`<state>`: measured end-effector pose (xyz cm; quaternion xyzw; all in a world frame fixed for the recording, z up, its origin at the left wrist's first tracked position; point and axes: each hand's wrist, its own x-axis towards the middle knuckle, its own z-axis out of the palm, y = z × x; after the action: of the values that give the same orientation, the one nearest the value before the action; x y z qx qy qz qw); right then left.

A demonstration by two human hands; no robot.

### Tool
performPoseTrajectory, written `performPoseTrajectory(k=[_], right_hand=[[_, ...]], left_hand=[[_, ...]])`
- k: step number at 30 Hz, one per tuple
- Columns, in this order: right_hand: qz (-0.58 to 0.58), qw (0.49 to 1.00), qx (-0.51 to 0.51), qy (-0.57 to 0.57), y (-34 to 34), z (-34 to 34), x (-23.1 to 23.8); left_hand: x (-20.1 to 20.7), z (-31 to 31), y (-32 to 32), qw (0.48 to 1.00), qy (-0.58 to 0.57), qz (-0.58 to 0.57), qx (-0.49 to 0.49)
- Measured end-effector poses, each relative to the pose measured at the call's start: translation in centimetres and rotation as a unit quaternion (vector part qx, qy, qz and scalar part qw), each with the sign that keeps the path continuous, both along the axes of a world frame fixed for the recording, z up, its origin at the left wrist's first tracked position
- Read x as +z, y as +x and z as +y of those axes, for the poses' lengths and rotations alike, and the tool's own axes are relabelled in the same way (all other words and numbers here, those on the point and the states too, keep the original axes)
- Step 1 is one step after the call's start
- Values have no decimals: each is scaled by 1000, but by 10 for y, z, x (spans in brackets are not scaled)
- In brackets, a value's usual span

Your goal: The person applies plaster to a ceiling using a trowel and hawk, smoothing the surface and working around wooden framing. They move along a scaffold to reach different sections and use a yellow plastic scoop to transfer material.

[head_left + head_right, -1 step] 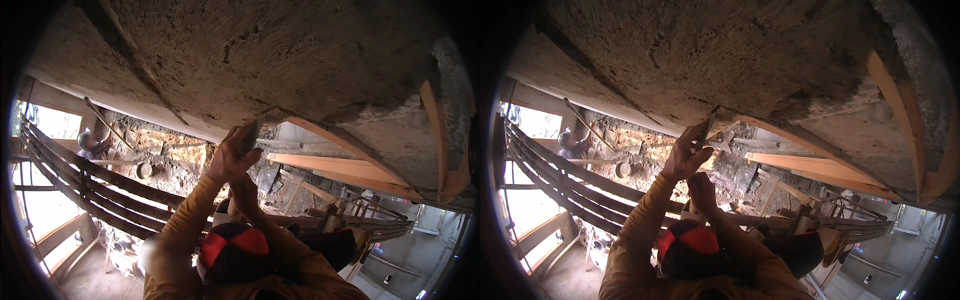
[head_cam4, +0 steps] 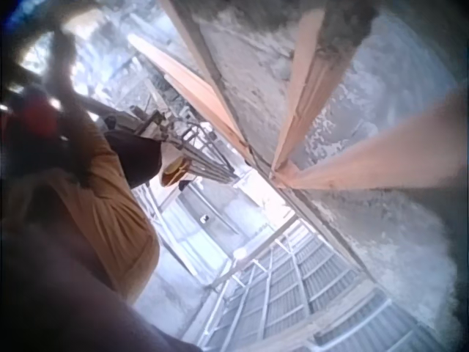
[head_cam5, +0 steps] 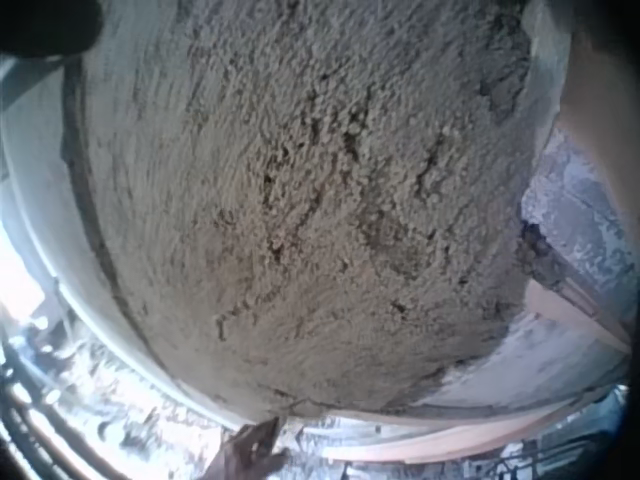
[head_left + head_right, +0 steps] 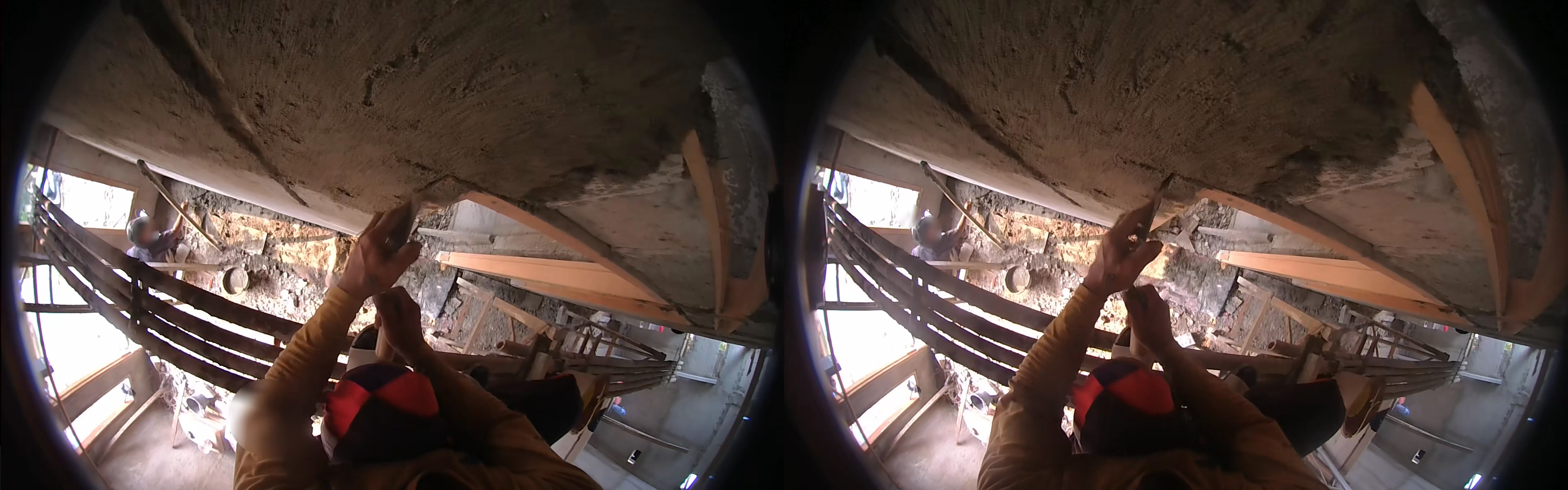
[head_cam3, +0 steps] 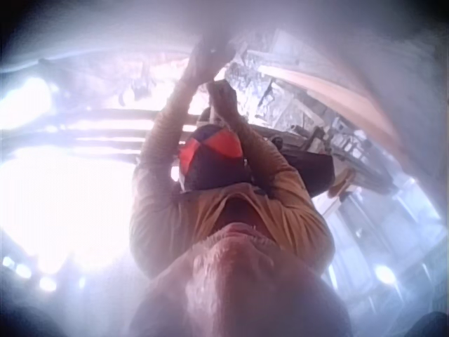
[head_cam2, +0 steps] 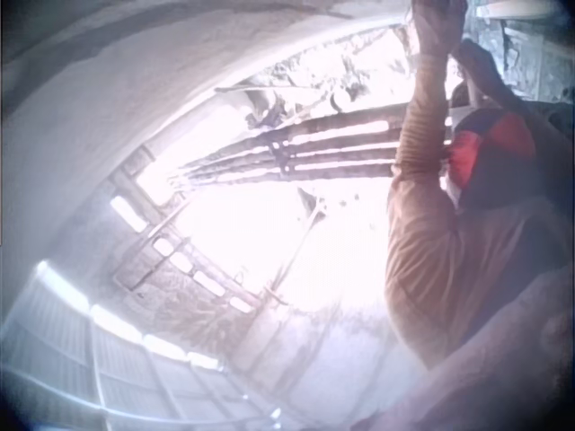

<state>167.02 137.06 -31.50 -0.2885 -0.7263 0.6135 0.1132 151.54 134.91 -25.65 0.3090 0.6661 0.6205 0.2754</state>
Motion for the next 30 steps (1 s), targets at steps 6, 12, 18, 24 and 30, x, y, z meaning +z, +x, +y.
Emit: performPoseTrajectory(k=[6, 12, 18, 24, 30], right_hand=[[-79, 980, 179, -34, 45, 47, 45], [-191, 970, 70, 133, 89, 98, 134], [-134, 895, 103, 414, 95, 124, 191], [-141, 896, 129, 401, 78, 131, 208], [-157, 900, 109, 391, 68, 133, 209]], left_hand=[[-4, -7, 29, 950, 189, -246, -47], [32, 14, 28, 962, 151, -178, -139], [66, 49, 45, 920, 258, -261, -139], [90, 52, 38, 908, 281, -283, -127], [90, 52, 35, 918, 284, -257, -106]])
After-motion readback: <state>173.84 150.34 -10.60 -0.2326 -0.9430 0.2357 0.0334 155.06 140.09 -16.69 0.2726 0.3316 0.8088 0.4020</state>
